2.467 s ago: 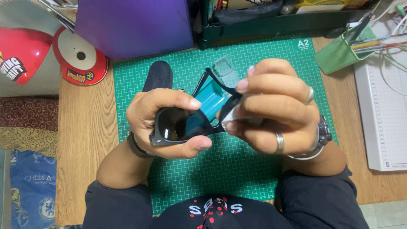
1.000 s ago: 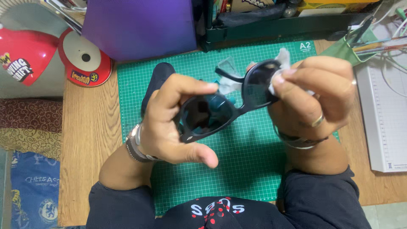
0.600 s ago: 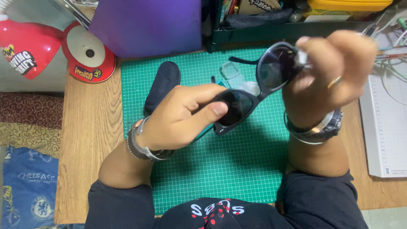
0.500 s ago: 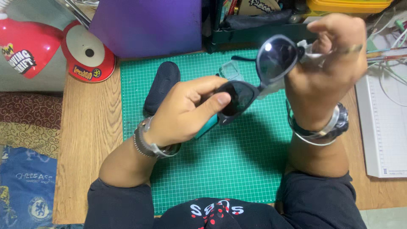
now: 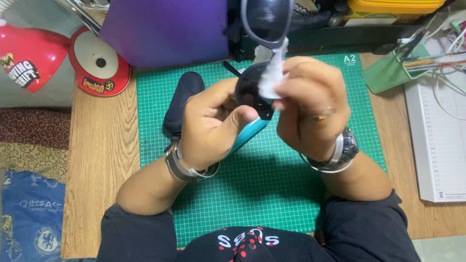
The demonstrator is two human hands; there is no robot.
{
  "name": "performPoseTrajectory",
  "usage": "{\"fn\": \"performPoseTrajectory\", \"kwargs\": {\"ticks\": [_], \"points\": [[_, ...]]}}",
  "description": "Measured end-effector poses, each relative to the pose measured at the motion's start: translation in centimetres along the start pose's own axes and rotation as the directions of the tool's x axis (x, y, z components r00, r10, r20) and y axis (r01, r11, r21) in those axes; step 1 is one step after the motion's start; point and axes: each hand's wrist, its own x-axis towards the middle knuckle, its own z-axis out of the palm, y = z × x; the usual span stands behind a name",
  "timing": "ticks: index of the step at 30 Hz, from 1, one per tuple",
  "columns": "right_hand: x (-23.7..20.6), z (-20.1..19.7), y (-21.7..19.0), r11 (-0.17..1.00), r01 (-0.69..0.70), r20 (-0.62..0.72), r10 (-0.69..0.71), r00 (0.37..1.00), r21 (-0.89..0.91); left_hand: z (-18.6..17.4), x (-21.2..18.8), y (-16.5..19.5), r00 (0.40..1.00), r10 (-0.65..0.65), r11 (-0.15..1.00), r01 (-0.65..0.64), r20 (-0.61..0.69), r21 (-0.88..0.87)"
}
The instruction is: The person wipes a pair of sunglasses with a tissue, opens a hard glasses case, places the sunglasses inside, and closes it. They then pick up a second pair of sunglasses and continue wiping its lenses and frame with the tissue.
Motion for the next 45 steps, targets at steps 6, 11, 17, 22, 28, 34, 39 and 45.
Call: {"fn": "performPoseTrajectory", "kwargs": {"ticks": [6, 11, 17, 22, 28, 34, 39, 45], "points": [[1.7, 0.3, -1.5, 0.991, 0.108, 0.156, -0.095, 0.983, -0.082, 0.4, -0.2, 1.0, 0.994, 0.031, 0.984, -0.012, -0.105, 0.176], [1.0, 0.3, -1.7, 0.996, 0.023, 0.178, -0.007, 0.984, -0.089, 0.8, 0.0, 1.1, 0.986, 0.153, 0.89, -0.106, -0.072, 0.443], [0.8, -0.4, -1.9, 0.999, 0.022, 0.182, -0.017, 0.983, -0.03, 0.5, -0.1, 1.0, 0.981, 0.189, 0.86, -0.151, -0.029, 0.487], [1.8, -1.1, -2.0, 1.0, -0.006, 0.252, 0.012, 0.968, -0.024, 0.4, 0.0, 0.7, 0.988, 0.153, 0.885, -0.132, -0.01, 0.447], [2.2, -0.6, -1.8, 0.999, 0.026, 0.156, -0.032, 0.987, 0.041, 0.4, 0.0, 0.9, 0.99, 0.14, 0.905, -0.131, 0.006, 0.406], [1.6, -0.7, -1.5, 0.999, -0.004, 0.275, 0.018, 0.961, -0.053, 0.3, 0.4, 1.5, 0.982, 0.181, 0.825, -0.18, 0.05, 0.536], [1.7, -0.6, -0.4, 0.999, 0.015, 0.276, -0.028, 0.961, 0.05, 0.6, 0.1, 1.3, 0.985, 0.169, 0.878, -0.169, 0.04, 0.447], [2.4, -1.2, -0.5, 0.987, -0.095, 0.318, 0.049, 0.947, 0.132, 1.0, -0.6, -0.3, 0.994, -0.071, 0.992, 0.062, -0.078, -0.112]]}}
